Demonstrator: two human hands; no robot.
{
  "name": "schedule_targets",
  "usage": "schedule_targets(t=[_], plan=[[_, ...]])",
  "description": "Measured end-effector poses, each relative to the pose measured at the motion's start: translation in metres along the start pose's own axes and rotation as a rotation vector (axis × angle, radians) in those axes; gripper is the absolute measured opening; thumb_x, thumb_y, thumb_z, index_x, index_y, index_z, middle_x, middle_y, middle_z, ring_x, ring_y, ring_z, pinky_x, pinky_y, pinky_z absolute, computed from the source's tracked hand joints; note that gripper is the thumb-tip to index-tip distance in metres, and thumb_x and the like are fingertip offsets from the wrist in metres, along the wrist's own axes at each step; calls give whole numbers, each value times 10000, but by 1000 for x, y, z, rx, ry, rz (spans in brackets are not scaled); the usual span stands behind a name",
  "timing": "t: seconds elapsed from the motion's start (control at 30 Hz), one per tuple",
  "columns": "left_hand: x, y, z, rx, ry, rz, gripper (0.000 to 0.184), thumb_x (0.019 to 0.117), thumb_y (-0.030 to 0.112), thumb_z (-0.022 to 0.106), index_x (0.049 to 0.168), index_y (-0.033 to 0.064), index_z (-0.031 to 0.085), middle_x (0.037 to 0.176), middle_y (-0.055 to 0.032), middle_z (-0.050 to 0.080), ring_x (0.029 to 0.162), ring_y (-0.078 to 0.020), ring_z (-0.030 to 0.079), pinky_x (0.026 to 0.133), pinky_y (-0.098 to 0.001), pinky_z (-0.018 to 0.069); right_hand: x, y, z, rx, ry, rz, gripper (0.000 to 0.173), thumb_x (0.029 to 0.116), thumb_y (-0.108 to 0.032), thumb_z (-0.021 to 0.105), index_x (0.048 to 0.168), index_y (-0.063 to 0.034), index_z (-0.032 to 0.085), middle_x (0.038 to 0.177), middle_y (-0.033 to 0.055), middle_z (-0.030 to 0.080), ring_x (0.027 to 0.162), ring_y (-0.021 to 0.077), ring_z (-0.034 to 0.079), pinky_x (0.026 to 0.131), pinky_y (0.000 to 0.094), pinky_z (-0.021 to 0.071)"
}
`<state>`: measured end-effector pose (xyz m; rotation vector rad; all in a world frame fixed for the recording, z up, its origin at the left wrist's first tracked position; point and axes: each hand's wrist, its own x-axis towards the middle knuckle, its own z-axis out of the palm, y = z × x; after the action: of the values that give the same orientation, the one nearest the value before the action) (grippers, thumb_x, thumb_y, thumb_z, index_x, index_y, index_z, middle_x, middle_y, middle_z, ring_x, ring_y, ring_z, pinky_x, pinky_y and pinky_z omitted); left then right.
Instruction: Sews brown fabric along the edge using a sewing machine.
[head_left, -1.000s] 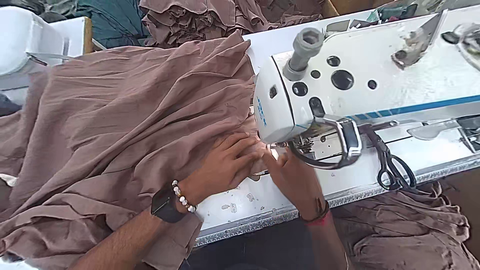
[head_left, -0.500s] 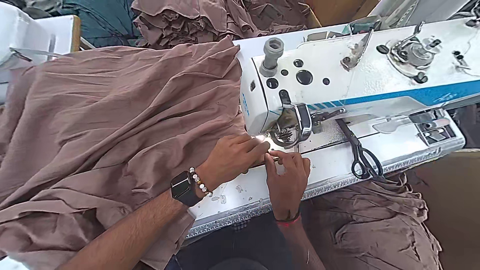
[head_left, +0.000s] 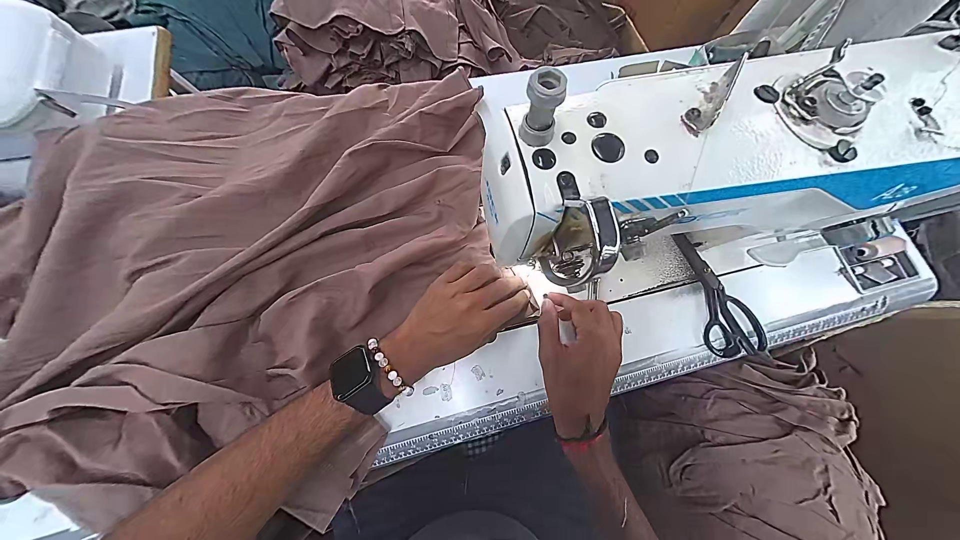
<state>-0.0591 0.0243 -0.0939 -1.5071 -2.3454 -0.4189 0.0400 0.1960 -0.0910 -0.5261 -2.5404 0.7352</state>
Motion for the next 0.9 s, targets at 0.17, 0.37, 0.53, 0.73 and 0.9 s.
schedule_targets(t=[0.17,0.37,0.53,0.73,0.9], plan=[[-1,1,0,22,11,-39,280,1040,242,532,1245,211,721,1267,10,700,1193,-203,607,1016,-410,443,8,-8,2,-76,-74,64,149,888,-387,737,881,-262,819,813,-52,655,866,201,582,747,419,434],[-4,5,-3,52,-29,-90,317,1036,247,518,1294,228,701,1337,35,670,1295,-202,552,1099,-443,381,1,-14,11,-240,3,-74,163,885,-379,683,852,-242,767,841,-35,646,875,209,580,746,427,389],[-9,2,-2,-31,-33,-87,308,1049,305,498,1281,240,690,1318,6,671,1282,-215,558,1102,-437,392,-12,-11,10,-243,50,-270,157,934,-300,646,937,-218,780,911,-21,693,917,204,600,794,425,402],[-13,-1,-8,2,-36,-21,321,1056,428,518,1247,286,734,1327,7,670,1305,-217,537,1147,-467,329,-14,5,-12,0,-54,-230,203,907,-189,621,999,-209,801,1011,-28,749,982,184,655,812,423,474],[-5,13,-5,-204,3,-321,217,981,386,617,999,292,812,1028,39,696,1160,-198,574,1027,-448,407,5,13,-6,-56,-119,-369,192,959,-306,649,1080,-237,780,1022,-46,738,939,168,629,809,402,438]])
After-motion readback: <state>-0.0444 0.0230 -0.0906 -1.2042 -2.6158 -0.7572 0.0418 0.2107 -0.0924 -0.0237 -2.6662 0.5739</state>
